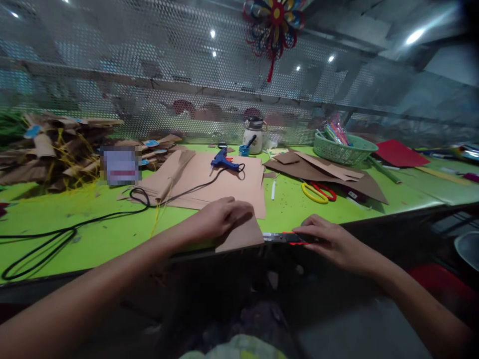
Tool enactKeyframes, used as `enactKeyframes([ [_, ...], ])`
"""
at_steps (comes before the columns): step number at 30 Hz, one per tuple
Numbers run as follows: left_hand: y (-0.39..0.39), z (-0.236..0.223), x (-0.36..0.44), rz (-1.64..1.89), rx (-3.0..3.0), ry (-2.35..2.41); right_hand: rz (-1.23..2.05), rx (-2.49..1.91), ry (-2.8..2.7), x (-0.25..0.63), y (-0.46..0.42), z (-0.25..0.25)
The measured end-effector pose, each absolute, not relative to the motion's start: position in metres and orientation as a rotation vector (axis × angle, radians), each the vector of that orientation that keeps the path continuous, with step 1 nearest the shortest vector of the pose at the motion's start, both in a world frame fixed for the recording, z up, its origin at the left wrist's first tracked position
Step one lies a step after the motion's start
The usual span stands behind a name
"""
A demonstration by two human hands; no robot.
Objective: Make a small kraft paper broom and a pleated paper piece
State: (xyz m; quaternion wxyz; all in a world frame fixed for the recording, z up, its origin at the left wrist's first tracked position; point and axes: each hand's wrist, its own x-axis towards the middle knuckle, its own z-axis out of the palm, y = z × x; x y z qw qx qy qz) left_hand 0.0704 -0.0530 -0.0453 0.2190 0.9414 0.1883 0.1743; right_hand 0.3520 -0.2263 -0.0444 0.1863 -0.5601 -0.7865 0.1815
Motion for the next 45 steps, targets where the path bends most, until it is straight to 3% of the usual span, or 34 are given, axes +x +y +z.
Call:
enactKeyframes([
  [9,-0.061,-0.052,0.064,0.566,3.121,0.309,0.514,-1.542,-2.208,0.344,-0.231,-0.057],
  [19,-0.065,-0.041,0.060,0.359,2.993,0.213,0.535,-1.500,-2.266,0.338,-0.228,-0.047],
  [45,-0.068,-0.048,0.057,0.365,3.081,0.182,0.641,-1.461,-2.282,0.345,-0.230,-0.044],
])
